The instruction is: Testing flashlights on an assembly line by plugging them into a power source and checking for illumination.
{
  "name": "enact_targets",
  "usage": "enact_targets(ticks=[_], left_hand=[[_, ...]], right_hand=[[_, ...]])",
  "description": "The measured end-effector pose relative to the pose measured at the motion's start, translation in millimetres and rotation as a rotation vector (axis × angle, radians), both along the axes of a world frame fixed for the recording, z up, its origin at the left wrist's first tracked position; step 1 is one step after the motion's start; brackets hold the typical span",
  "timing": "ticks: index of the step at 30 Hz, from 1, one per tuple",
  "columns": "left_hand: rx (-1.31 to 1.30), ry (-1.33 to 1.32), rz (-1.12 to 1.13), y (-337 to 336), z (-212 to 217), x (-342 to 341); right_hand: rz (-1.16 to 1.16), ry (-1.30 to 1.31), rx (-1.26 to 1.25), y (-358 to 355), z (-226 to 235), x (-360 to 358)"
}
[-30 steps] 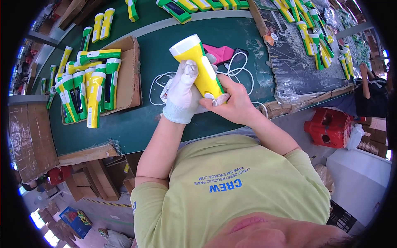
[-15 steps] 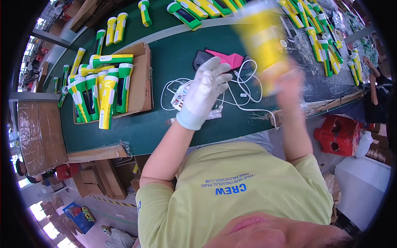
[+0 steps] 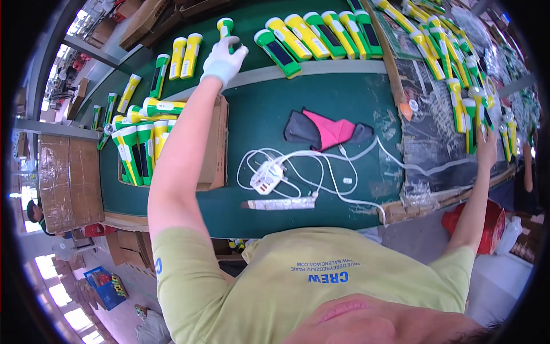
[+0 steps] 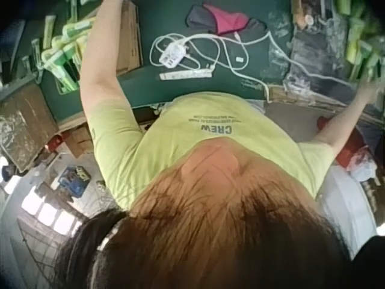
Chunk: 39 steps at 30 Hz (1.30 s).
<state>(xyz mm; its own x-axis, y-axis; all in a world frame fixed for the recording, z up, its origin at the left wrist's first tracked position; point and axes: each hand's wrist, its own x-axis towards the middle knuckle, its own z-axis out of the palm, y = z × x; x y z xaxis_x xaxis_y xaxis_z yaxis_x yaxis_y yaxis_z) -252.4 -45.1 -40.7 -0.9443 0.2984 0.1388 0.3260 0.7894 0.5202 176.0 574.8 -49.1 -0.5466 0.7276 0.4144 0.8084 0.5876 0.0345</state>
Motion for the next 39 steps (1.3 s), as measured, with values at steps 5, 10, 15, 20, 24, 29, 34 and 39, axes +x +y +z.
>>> enact_targets(ticks=[5,10,15,20,24,29,34,39], left_hand=[[-0.285,-0.205,0.302,6.2,-38.2,-73.4],[1.164,-0.607,0.45,-5.1,-0.2,-64.6],[1.395,-0.914,0.098,-17.9,50.5,71.7],[1.086,-1.189,-0.248,-7.2,57.7,193.9],[0.938,-1.131,-0.311,-1.9,49.5,227.9],[0.139,0.356,-0.7,28.5,65.1,270.8],[1.042,-0.919,-0.255,43.0,29.1,275.3],[1.518,-1.199,-0.043,17.5,-0.7,259.5]], right_hand=[[0.103,0.122,-0.063,20.7,-22.5,4.1],[0.126,0.352,-0.235,-19.5,-2.7,5.0],[0.663,0.602,-0.343,-194.8,40.3,-44.1],[1.061,0.633,-0.914,-323.5,62.8,-82.1],[1.281,0.632,-1.26,-364.5,60.2,-88.9],[1.06,0.544,-1.237,-390.4,54.1,-78.7],[0.964,0.556,-1.147,-397.7,68.2,-70.1],[1.038,0.423,-1.676,-371.6,53.1,-56.9]])
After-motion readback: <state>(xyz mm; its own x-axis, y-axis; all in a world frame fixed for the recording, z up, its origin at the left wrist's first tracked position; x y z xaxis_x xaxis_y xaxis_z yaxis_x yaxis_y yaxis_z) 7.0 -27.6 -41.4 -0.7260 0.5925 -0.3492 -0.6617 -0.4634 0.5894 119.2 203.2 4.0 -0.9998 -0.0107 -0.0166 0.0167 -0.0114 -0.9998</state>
